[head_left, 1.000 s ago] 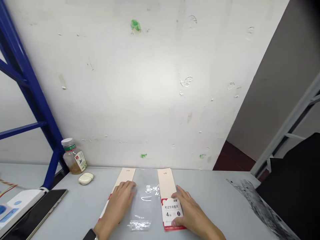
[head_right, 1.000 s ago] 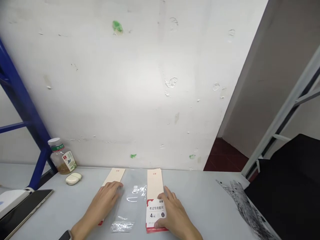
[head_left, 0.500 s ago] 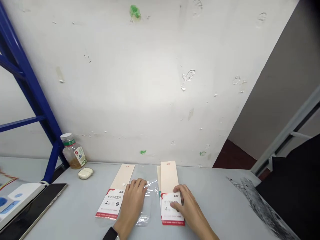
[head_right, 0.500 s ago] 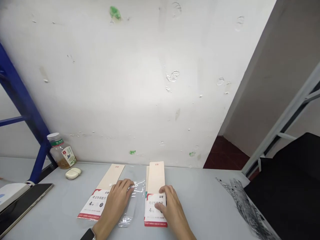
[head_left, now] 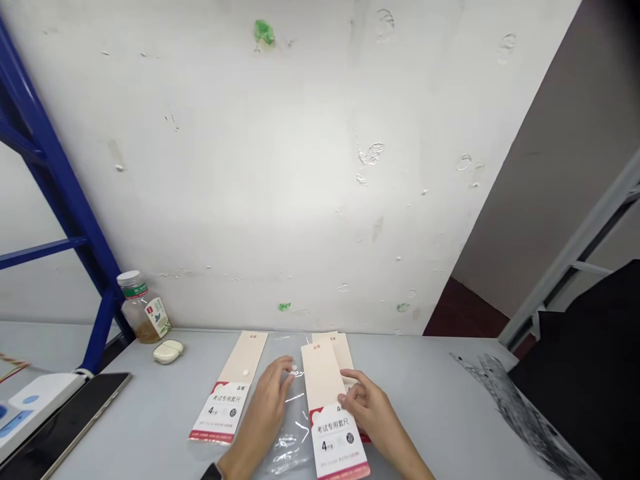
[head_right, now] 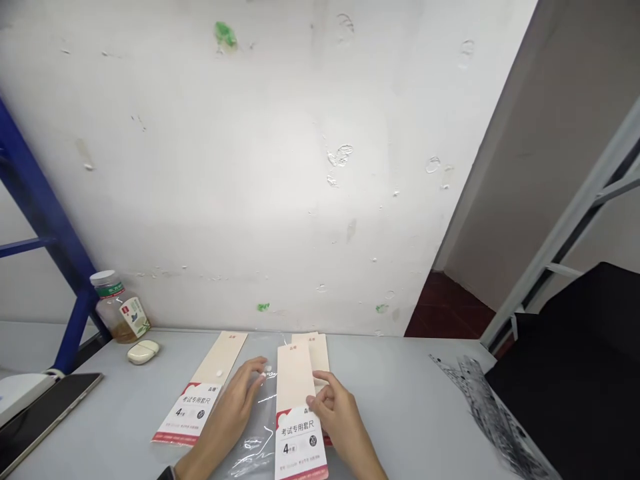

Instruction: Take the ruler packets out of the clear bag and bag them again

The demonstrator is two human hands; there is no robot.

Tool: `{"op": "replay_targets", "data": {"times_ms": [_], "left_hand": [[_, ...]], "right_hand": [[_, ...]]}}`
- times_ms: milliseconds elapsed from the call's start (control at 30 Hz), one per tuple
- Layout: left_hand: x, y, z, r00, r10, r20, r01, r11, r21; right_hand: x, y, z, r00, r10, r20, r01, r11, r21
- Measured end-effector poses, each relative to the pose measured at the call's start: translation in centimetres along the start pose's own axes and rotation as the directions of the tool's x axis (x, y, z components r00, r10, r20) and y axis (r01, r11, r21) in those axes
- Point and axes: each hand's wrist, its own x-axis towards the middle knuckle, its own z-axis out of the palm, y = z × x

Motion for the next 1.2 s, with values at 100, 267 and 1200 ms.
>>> {"op": "replay_targets", "data": {"times_ms": [100,267,1200], "left_hand": [[-0.3,0.3,0.0,0.998,-0.040,0.052,0.044,0.996,-0.072],[-0.4,0.3,0.4,0.996,-0.013,0.085,0.020,0.997,-0.080],[-0.9,-0.1,2.0,0.986,0.145,0.083,-0.157,0.977,0.148]], "right_hand": [[0.1,0.2,0.1,1.000,-0.007,-0.017,0.007,1.000,0.005],[0.2,0.4,0.2,1.000,0.019,-0.015,-0.018,0.998,0.068],[-0.2,0.6,2.5,0.990,0.077,0.114,-0.095,0.982,0.165]]}}
